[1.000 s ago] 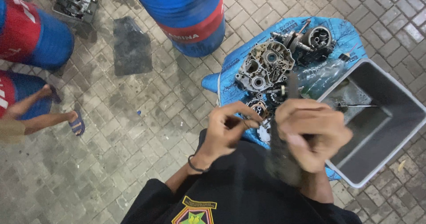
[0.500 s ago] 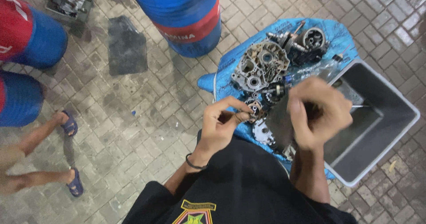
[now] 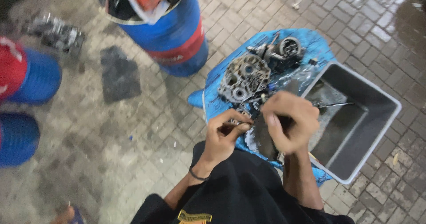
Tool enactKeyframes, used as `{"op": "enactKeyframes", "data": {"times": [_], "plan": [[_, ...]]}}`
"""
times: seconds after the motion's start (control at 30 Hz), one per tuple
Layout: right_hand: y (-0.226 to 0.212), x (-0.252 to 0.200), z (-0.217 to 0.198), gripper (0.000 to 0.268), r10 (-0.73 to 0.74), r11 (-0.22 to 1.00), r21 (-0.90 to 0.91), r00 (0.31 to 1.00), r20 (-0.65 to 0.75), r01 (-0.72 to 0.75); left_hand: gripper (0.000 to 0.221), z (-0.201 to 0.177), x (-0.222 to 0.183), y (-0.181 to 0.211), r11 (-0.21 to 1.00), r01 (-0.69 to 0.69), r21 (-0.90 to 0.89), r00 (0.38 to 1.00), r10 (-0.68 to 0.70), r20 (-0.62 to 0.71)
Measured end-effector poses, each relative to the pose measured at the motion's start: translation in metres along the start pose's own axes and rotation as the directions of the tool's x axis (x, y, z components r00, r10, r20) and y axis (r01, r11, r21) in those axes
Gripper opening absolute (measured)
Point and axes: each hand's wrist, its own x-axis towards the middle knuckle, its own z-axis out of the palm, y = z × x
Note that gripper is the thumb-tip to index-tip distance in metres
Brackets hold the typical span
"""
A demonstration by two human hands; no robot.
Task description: Inspecting and cleaning various metal engine gears and a gasket over a tray in a workshop environment.
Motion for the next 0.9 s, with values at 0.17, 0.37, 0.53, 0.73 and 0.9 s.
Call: {"op": "enactKeyframes", "data": {"times": [0.17, 0.37, 0.53, 0.73, 0.9], "plan": [[-0.003, -0.010, -0.026, 0.013, 0.125, 0.992, 0.011, 0.990, -0.064, -0.124, 0.010, -0.008, 0.007, -0.003, 0.997, -0.007, 0.075, 0.996, 0.000, 0.089], [0.014, -0.016, -0.026, 0.018, 0.067, 0.996, -0.061, 0.995, -0.072, -0.071, 0.008, -0.005, 0.013, -0.014, 0.996, 0.037, 0.079, 0.990, -0.047, 0.132], [-0.012, -0.018, -0.015, 0.018, 0.148, 0.973, 0.203, 0.975, -0.166, -0.113, 0.017, -0.005, 0.009, -0.018, 0.995, 0.067, 0.076, 0.988, -0.077, 0.132], [-0.002, -0.026, -0.027, 0.015, 0.042, 0.973, -0.220, 0.990, -0.137, -0.072, 0.016, 0.000, 0.008, -0.016, 0.999, 0.047, 0.003, 0.988, -0.047, 0.148], [-0.027, -0.022, -0.003, 0.012, 0.090, 0.996, 0.020, 0.988, -0.125, -0.088, 0.013, 0.002, -0.010, -0.022, 0.993, 0.087, -0.085, 0.988, -0.075, 0.136]]}}
